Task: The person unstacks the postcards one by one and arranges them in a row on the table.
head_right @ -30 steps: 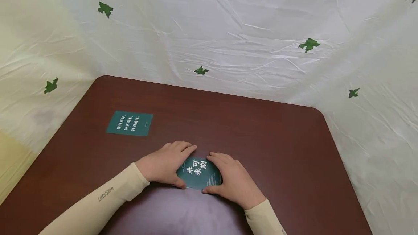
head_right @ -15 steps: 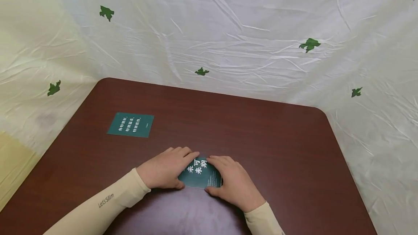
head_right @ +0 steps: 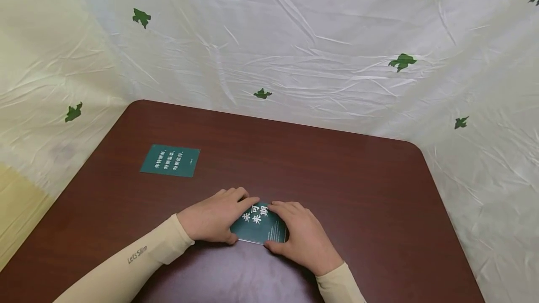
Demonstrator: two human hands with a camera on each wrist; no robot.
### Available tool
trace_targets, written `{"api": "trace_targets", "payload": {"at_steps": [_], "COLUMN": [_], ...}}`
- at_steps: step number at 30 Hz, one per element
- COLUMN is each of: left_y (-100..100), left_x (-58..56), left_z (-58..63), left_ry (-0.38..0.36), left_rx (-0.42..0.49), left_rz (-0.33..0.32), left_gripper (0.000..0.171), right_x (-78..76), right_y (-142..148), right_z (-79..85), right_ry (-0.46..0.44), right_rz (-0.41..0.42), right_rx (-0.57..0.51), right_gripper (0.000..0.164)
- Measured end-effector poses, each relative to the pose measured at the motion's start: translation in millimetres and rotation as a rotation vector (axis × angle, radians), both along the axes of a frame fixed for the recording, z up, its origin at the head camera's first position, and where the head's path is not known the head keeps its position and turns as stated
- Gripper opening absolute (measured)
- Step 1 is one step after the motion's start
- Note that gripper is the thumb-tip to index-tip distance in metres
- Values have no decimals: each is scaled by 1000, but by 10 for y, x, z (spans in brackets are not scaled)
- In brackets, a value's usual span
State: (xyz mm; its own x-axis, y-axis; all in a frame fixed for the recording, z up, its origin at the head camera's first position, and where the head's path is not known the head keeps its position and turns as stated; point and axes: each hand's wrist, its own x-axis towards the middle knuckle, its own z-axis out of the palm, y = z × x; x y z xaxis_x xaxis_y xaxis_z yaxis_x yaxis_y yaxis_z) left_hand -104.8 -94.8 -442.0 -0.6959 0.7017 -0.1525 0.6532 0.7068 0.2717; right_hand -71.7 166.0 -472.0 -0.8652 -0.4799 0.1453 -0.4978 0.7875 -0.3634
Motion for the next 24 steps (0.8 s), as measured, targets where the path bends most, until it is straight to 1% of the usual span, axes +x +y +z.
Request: {"api": "trace_targets", "payload": {"at_steps": [6, 12, 17, 20, 24], "left_y": [-51, -148, -224, -281, -389], "left_x": [-58, -158, -232, -314, -502], "left_z": [9, 38, 47, 64, 94], "left_ry": [-60, -138, -165, -172, -189], "left_rx": [46, 95, 126, 141, 170], "left_rz": [23, 96, 132, 149, 188], "left_gripper": [93, 92, 91, 91, 90], "right_x": [-70, -229, -368, -471, -682], "right_y": [-30, -125, -210, -264, -364], "right_z": [47, 94, 119, 135, 155], "right_ry": [0, 1, 13, -3, -48], "right_rz": [24, 56, 88, 102, 95], "right_rx": [10, 57, 78, 63, 35], "right_gripper": [74, 73, 74, 74, 73]}}
